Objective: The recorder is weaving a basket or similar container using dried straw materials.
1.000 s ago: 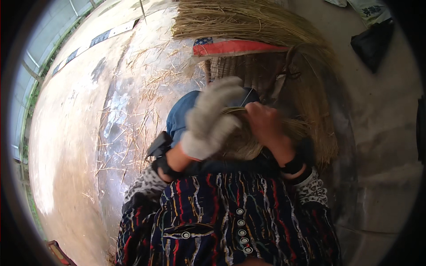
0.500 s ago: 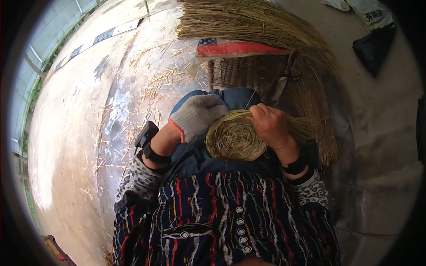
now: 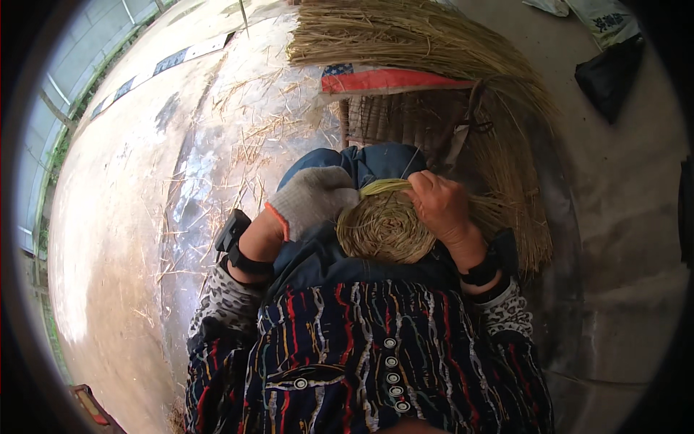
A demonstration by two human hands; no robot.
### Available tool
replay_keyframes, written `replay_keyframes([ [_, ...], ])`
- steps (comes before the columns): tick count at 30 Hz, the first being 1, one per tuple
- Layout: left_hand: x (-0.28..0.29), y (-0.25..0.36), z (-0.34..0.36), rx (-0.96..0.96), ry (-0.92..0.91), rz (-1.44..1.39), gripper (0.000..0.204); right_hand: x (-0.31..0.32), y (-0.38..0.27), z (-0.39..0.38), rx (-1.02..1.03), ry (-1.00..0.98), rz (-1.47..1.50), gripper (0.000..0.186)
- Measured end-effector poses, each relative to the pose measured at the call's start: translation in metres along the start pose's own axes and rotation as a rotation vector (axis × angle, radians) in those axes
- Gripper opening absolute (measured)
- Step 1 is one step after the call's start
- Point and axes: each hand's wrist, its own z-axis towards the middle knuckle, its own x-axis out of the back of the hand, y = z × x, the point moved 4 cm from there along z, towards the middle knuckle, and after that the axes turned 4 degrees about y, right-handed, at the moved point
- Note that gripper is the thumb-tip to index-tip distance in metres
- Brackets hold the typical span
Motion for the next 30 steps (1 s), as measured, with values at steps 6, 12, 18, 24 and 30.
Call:
replay_keyframes([
  [6,0.004,0.005,0.016,0.468,0.029,-0.244,0.020,0.002,-0.006,0.002,0.025,-0.006,-0.010,0.022],
  [12,-0.002,0.038,0.036,0.375,0.115,-0.245,0.018,-0.016,0.000,0.002,0.039,-0.030,-0.093,0.027],
  [18,-0.051,0.054,0.014,0.060,0.062,0.621,0.014,-0.018,-0.003,0.007,-0.086,-0.044,-0.004,0.033],
  [24,-0.035,0.072,0.010,-0.282,0.133,0.586,0.017,-0.018,0.001,0.007,-0.124,0.007,0.009,0.036],
  [30,0.032,0.021,0.021,0.269,0.457,0.068,0.037,-0.003,0.004,0.022,0.047,0.010,0.008,0.033],
])
